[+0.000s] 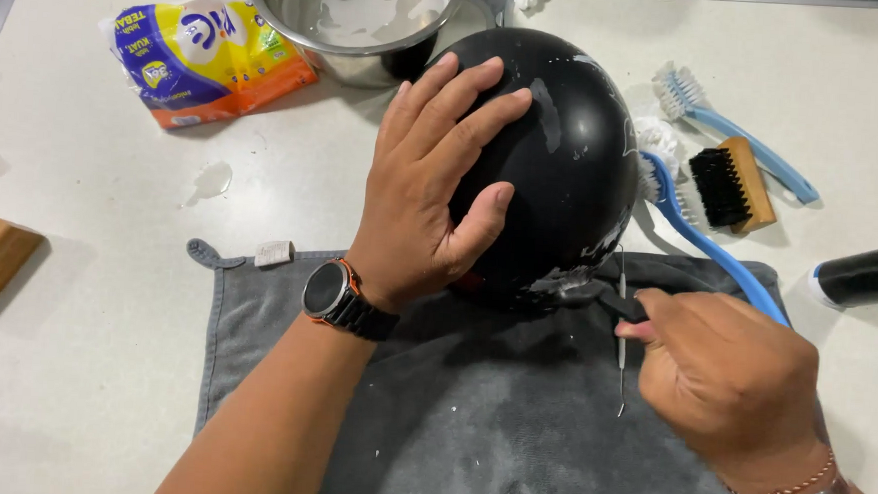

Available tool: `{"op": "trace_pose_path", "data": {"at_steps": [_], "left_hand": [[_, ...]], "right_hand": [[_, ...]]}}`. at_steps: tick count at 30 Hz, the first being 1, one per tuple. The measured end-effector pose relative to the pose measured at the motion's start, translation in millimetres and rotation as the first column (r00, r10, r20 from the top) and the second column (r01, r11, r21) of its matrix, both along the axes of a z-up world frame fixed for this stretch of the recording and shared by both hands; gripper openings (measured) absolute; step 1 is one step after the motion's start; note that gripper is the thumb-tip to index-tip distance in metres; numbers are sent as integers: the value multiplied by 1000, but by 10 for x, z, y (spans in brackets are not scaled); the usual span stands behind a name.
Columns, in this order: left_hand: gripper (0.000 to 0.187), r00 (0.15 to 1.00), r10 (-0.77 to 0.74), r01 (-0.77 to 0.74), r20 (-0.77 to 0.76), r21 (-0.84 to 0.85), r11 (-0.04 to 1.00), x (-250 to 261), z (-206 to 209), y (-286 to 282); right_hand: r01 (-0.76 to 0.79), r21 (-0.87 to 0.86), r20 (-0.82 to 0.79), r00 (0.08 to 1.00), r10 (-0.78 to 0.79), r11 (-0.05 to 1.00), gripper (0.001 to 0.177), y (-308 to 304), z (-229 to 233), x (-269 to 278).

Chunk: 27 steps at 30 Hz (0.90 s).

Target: The person cleans a black helmet by scraping off residue with a metal tool and scrubbing the surface with a brush. They also use a cloth to wipe the helmet and a bowl of water to rinse the brush.

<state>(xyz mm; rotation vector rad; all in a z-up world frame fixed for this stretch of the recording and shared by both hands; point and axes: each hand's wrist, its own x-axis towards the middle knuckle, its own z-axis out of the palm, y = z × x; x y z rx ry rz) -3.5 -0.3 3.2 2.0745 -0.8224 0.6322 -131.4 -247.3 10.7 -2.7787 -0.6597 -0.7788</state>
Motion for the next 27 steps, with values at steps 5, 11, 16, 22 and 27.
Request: {"op": "trace_pose_path", "data": {"at_steps": [5,11,16,22,27], "left_hand": [[49,1000,5,-5,5,2,1000,0,-13,9],[48,1000,7,-7,-3,-2,1000,-5,-27,17],[48,1000,5,-5,-6,-7,1000,-4,-35,7],[49,1000,13,-13,0,14,1000,2,-30,18],[48,1000,1,-1,3,2,1000,4,-14,-4]], "right_hand": [[-21,-36,14,1000,22,999,29,56,-35,-24],[24,24,37,999,-25,999,36,77,28,-1],[7,-6,62,998,-7,1000,35,92,39,16],[-18,42,18,1000,18,999,32,56,51,-8],[-6,-27,2,1000,6,1000,30,188,135,-7]]}}
